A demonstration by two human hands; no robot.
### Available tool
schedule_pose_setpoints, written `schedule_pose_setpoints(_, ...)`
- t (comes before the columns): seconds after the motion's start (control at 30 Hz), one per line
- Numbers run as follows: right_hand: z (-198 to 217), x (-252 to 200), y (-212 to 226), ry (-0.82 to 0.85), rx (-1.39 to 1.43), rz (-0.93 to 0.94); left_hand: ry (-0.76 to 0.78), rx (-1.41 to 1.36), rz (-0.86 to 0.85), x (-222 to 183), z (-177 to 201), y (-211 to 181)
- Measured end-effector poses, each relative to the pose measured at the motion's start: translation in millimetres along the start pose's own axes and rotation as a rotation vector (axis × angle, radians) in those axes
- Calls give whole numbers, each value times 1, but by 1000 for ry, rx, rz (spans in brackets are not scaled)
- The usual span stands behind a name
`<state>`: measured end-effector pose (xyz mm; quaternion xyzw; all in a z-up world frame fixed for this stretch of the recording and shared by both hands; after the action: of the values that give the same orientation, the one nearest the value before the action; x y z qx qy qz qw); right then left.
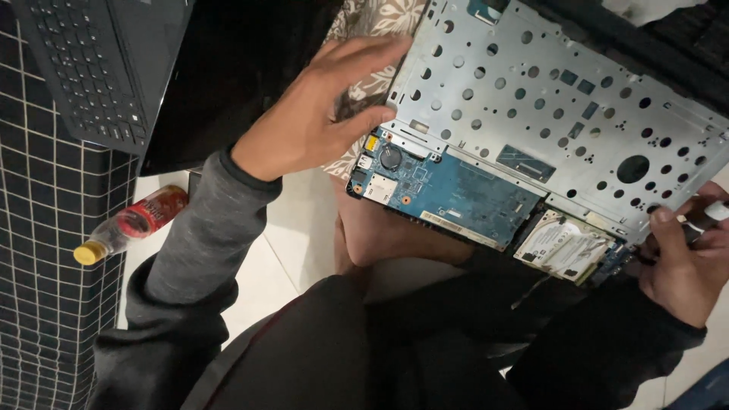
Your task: Installing or replacing a hard drive in a laptop by removing the internal casing and screws.
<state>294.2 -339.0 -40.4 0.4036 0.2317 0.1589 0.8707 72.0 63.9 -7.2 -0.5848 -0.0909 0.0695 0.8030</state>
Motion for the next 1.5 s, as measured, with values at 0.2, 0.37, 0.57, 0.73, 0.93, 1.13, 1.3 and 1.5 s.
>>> schedule_pose_setpoints(0.2,-3,2,3,16,-15,-22,9,28,-14,1,-1,0)
schedule_pose_setpoints(0.37,-3,5,4,34,12,1,3,-6,11,2,0,-6)
schedule_pose_setpoints(0.57,-2,8,-3,31,40,-20,-61,-18,7,2,-3,1)
schedule_pose_setpoints(0.73,1,8,-18,8,134,-71,-239,-15,26,6,0,-11)
schedule_pose_setpoints(0.93,-3,9,-22,-45,185,-100,-374,28,64,6,3,-9)
schedule_pose_setpoints(1.13,3,7,-20,-40,200,-112,-384,68,68,9,5,-17)
schedule_pose_setpoints(1.3,3,11,-20,-37,164,-96,-375,83,83,9,4,-13)
schedule_pose_setpoints(1.5,-7,11,6,-38,147,-78,-285,112,50,15,5,-18)
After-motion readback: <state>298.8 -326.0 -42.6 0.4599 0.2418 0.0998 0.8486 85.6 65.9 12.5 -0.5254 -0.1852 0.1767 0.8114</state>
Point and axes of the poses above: each hand's wrist, its own x-axis towards the middle knuckle, its own z-axis out of the back of the hand, y = z × x, the point moved 10 cm from there along x, towards the middle knuckle, and after that the axes turned 7 degrees about -x, right-handed, at the moved point
